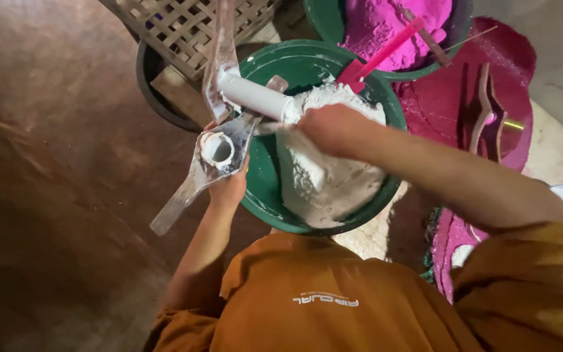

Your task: The person shapes circular items using white and pink dough and a wooden mold. They press the dough into the mold with a metal ring and arrange the finished items on trays.

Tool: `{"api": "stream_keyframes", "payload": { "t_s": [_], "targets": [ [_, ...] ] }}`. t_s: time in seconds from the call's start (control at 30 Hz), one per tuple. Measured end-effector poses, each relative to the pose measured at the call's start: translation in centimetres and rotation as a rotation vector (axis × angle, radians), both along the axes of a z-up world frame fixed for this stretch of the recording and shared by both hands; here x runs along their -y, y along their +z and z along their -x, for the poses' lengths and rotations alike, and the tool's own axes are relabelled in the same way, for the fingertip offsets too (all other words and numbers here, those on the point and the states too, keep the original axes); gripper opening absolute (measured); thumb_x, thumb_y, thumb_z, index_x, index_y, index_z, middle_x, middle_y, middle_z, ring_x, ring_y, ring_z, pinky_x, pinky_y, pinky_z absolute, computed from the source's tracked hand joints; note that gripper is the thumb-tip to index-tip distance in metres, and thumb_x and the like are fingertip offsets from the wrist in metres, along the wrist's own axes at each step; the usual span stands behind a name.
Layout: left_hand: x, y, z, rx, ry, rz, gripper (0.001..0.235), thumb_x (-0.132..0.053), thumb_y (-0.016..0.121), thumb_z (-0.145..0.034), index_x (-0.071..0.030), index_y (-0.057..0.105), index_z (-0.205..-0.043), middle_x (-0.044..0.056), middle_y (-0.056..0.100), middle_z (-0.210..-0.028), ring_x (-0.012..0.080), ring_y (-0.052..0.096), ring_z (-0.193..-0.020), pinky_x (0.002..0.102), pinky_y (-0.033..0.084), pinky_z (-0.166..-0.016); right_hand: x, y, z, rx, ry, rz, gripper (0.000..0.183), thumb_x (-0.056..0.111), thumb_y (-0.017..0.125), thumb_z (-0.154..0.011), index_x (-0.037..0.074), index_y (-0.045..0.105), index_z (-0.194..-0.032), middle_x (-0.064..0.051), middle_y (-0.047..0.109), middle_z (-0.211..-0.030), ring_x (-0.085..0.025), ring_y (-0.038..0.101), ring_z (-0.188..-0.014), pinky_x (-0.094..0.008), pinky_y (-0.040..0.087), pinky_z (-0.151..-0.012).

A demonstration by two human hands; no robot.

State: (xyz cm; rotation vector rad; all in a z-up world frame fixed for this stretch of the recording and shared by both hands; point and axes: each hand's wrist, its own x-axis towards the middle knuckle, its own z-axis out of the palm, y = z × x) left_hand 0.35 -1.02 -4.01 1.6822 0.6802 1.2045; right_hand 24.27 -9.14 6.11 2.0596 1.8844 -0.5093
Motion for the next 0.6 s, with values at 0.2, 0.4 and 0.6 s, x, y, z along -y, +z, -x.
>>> {"api": "stream_keyframes", "payload": {
  "t_s": [0.2, 0.4, 0.6],
  "targets": [
    [-0.1, -1.0, -0.1, -0.015, 0.037, -0.087, 0.055, -0.003, 0.073, -0.087, 0.001, 0.050, -0.137, 0.015, 0.050, -0.138, 0.0297, 0.052, -0.131, 0.040, 0.042, -0.115, 2.4, 3.7, -1.7, 0.127, 0.116, 0.068, 0.042, 0.021, 0.041, -0.105, 0.026, 0.054, -0.145, -0.015, 0.073, -0.096, -0.032, 0.074, -0.081, -0.048, 0.061, -0.067],
    [-0.3, 0.0, 0.1, -0.135, 0.100, -0.213, 0.050, -0.007, 0.074, -0.088, 0.000, 0.057, -0.134, 0.017, 0.054, -0.137, 0.0341, 0.052, -0.132, 0.044, 0.040, -0.115, 10.4, 0.8, -0.6, -0.116, 0.197, 0.127, 0.051, 0.015, 0.041, -0.097, 0.027, 0.051, -0.146, -0.012, 0.069, -0.114, -0.037, 0.071, -0.093, -0.048, 0.057, -0.083],
    [0.2, 1.3, -0.1, 0.034, 0.008, 0.150, 0.060, -0.008, 0.073, -0.084, -0.003, 0.044, -0.137, 0.011, 0.057, -0.122, 0.0219, 0.060, -0.103, 0.034, 0.051, -0.089, 18.1, 1.1, -2.0, -0.358, 0.148, 0.048, 0.077, 0.000, 0.060, -0.073, 0.020, 0.054, -0.148, -0.014, 0.068, -0.124, -0.035, 0.067, -0.108, -0.045, 0.053, -0.089]
  ]
}}
